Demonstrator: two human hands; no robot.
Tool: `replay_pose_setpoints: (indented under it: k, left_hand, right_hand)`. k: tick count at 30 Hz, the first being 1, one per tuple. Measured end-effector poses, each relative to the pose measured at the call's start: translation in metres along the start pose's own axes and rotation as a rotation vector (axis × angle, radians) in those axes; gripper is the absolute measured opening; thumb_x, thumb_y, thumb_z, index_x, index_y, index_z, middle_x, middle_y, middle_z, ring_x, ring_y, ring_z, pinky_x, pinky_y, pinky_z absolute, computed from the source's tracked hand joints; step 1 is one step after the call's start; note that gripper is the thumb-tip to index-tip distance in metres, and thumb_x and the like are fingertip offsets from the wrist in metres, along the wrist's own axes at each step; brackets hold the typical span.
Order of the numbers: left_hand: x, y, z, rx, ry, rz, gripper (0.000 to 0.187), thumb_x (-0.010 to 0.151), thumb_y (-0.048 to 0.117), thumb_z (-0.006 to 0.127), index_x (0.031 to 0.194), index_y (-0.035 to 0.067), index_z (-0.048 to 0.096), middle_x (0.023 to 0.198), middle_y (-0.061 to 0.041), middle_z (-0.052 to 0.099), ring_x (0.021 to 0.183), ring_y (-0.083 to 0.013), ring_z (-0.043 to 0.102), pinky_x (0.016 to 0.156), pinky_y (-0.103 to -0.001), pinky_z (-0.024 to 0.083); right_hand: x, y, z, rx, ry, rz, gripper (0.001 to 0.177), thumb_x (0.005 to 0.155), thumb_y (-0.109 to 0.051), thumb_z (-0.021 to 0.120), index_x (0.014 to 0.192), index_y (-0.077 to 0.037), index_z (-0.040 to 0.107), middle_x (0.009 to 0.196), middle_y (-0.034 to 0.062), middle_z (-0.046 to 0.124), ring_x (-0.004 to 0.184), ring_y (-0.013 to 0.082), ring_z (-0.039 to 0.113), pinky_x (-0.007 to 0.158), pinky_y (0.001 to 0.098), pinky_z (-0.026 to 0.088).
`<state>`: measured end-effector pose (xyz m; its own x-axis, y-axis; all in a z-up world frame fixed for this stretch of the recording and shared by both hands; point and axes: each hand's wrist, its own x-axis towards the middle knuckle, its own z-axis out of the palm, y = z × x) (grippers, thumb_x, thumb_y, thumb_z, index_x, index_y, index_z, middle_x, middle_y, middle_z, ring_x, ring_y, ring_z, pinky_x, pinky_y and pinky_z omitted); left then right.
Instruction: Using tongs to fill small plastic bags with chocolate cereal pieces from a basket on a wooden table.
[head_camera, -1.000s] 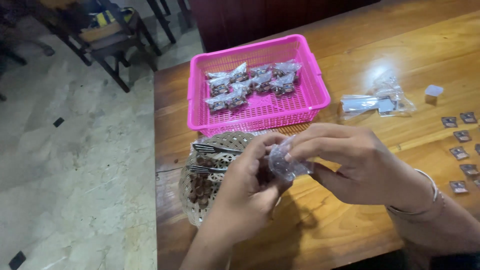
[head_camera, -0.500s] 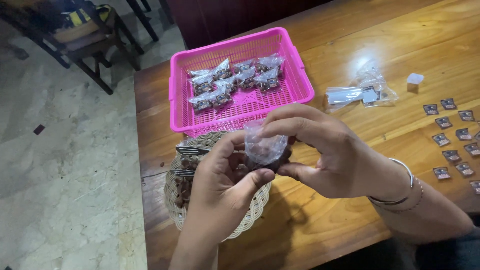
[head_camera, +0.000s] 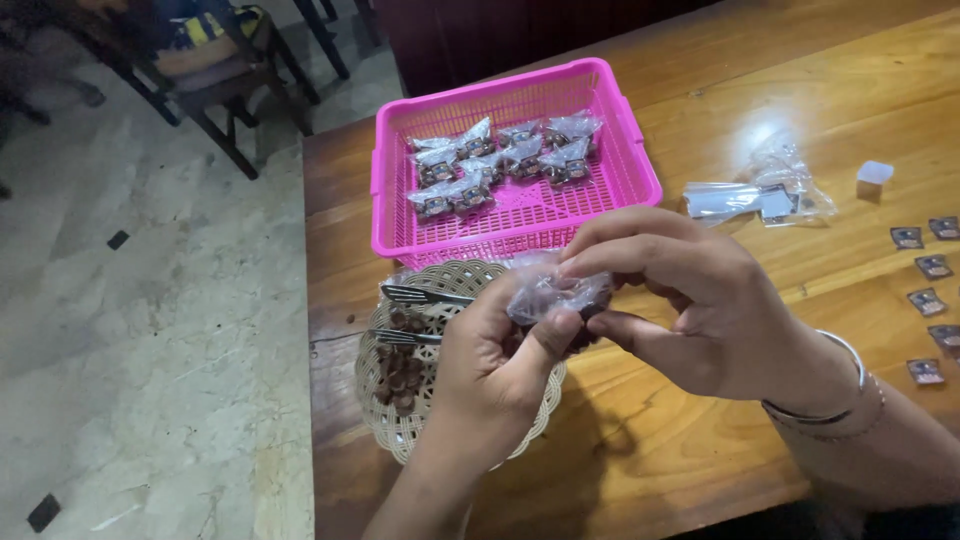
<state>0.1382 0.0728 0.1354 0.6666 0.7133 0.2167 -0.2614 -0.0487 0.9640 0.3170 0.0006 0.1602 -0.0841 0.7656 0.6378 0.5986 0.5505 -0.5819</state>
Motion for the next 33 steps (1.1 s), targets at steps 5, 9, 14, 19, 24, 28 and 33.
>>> replay_pose_setpoints:
  k: [5, 9, 14, 19, 24, 28, 33]
  left_hand:
    - [-0.002, -0.008, -0.001, 0.155, 0.121, 0.186, 0.019, 0.096, 0.023, 0.07, 0.101, 0.006, 0.076, 0.081, -0.004, 0.072, 0.072, -0.012, 0.065, 0.062, -0.027, 0.053]
    - [-0.001, -0.002, 0.002, 0.274, 0.173, 0.346, 0.016, 0.096, 0.024, 0.071, 0.104, 0.011, 0.076, 0.095, -0.004, 0.076, 0.082, -0.0141, 0.069, 0.073, -0.029, 0.057]
    - [0.001, 0.001, 0.004, 0.294, 0.156, 0.371, 0.015, 0.095, 0.023, 0.071, 0.104, 0.011, 0.072, 0.102, -0.005, 0.074, 0.091, -0.0172, 0.07, 0.081, -0.029, 0.056]
    - [-0.001, 0.006, 0.004, 0.226, 0.123, 0.285, 0.011, 0.096, 0.016, 0.069, 0.087, 0.009, 0.068, 0.075, -0.002, 0.065, 0.066, -0.0122, 0.062, 0.06, -0.027, 0.052]
    - [0.001, -0.008, -0.003, 0.24, 0.225, 0.324, 0.021, 0.091, 0.024, 0.075, 0.102, 0.007, 0.075, 0.099, -0.007, 0.079, 0.085, -0.0145, 0.074, 0.071, -0.027, 0.061]
    - [0.002, 0.001, -0.007, 0.134, 0.192, 0.174, 0.028, 0.089, 0.031, 0.076, 0.103, 0.007, 0.072, 0.088, 0.0, 0.069, 0.079, -0.0115, 0.063, 0.068, -0.025, 0.053]
    - [0.001, 0.009, -0.017, -0.054, 0.103, -0.017, 0.043, 0.082, -0.007, 0.074, 0.123, -0.001, 0.064, 0.109, -0.016, 0.076, 0.1, -0.0231, 0.074, 0.085, -0.034, 0.066]
  right_hand:
    - [-0.009, 0.006, 0.006, 0.253, 0.059, 0.136, 0.059, 0.086, -0.004, 0.077, 0.138, -0.002, 0.05, 0.129, 0.0117, 0.051, 0.089, 0.0124, 0.058, 0.083, 0.023, 0.055]
    - [-0.018, 0.014, 0.009, 0.294, 0.114, 0.268, 0.052, 0.086, -0.004, 0.077, 0.133, -0.007, 0.054, 0.099, 0.0036, 0.057, 0.09, 0.0082, 0.055, 0.083, 0.0181, 0.051]
    - [-0.008, 0.009, 0.013, 0.378, 0.102, 0.171, 0.008, 0.091, 0.001, 0.068, 0.099, 0.0, 0.067, 0.097, 0.0101, 0.072, 0.089, 0.0158, 0.07, 0.08, 0.0235, 0.059]
    - [-0.009, 0.012, 0.017, 0.661, 0.085, 0.233, 0.007, 0.09, 0.0, 0.068, 0.096, 0.003, 0.065, 0.089, 0.0132, 0.07, 0.075, 0.0223, 0.076, 0.071, 0.0308, 0.071]
    - [-0.002, 0.011, 0.017, 0.722, 0.058, 0.291, 0.043, 0.086, -0.008, 0.078, 0.124, -0.005, 0.058, 0.104, 0.0075, 0.07, 0.084, 0.0124, 0.072, 0.071, 0.0197, 0.065]
    - [-0.007, 0.019, 0.026, 0.735, 0.032, 0.421, 0.044, 0.08, -0.011, 0.084, 0.115, -0.001, 0.06, 0.097, 0.0074, 0.072, 0.086, 0.0125, 0.071, 0.074, 0.0229, 0.062]
    - [-0.009, 0.02, 0.029, 0.745, 0.012, 0.361, 0.039, 0.09, -0.013, 0.075, 0.123, 0.002, 0.06, 0.098, 0.0058, 0.072, 0.086, 0.0104, 0.07, 0.072, 0.0222, 0.06]
